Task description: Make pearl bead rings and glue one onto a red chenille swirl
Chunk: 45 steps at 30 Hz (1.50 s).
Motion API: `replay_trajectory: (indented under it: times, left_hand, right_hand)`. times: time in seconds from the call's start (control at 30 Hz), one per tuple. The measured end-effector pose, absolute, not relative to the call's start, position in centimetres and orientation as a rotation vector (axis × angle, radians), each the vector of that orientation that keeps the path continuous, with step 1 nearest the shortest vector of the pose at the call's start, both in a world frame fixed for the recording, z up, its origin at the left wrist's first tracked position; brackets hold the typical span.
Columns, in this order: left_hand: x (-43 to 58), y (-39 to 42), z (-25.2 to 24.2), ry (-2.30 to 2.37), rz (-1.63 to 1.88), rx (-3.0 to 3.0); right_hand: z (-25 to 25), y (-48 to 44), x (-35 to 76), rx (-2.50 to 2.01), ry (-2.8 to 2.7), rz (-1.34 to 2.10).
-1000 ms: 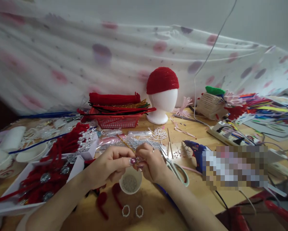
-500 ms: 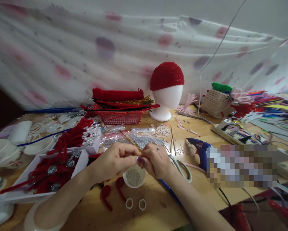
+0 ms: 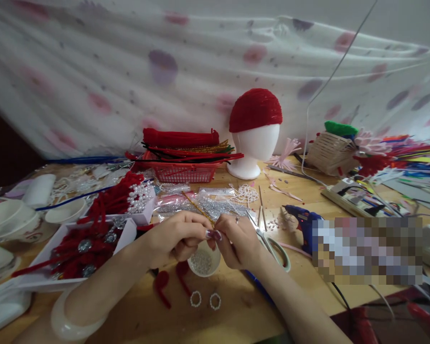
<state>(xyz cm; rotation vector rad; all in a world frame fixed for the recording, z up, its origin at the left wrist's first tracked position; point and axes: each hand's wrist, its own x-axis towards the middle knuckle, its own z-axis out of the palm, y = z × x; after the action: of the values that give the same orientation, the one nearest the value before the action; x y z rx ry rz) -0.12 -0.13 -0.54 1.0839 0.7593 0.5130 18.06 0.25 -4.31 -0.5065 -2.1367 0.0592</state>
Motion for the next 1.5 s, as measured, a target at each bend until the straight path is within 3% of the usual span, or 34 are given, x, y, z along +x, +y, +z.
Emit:
replay_trajectory:
  times: [0.2, 0.33, 0.43, 0.5, 0.67, 0.8, 1.3, 1.4, 1.5]
  left_hand:
    - [-0.4, -0.7, -0.1, 0.86, 0.712, 1.607]
    - [-0.3, -1.0, -0.2, 0.906, 0.905, 2.296]
    - [-0.3, -0.9, -0.4, 0.875, 0.964, 2.466]
    - [-0.3, -0.9, -0.4, 0.896, 0.977, 2.407]
    - [-0.5, -1.0, 0.2, 0.928, 0.891, 2.03]
    - [-0.5, -0.9, 0.4, 0.893, 0.851, 1.758]
    - [-0.5, -1.5, 0.7, 0.941, 0.876, 2.085]
    - [-0.5, -1.5, 0.6, 0.92, 0.902, 2.219]
    - [-0.5, -1.3, 0.3, 0.926, 0.896, 2.218]
  right_hand:
    - [-3.5, -0.2, 17.9, -0.693, -2.047, 0.398]
    - [-3.1, 0.1, 17.7, -0.883, -1.932, 0.87]
    - [-3.3, 0.2, 17.9, -0.946, -1.808, 1.162]
    - [-3.6, 0.3, 18.3, -0.934, -1.8, 1.009]
    - [-3.9, 1.0, 19.1, -0.585, -2.033, 0.187]
    - [-4.1, 1.4, 19.1, -0.438, -2.085, -0.057]
    - [-4.1, 0.9, 18.7, -0.487, -2.06, -0.123]
    - [-4.0, 0.5, 18.5, -0.584, -2.064, 0.064]
    - [-4.2, 0.2, 18.3, -0.695, -1.985, 0.51]
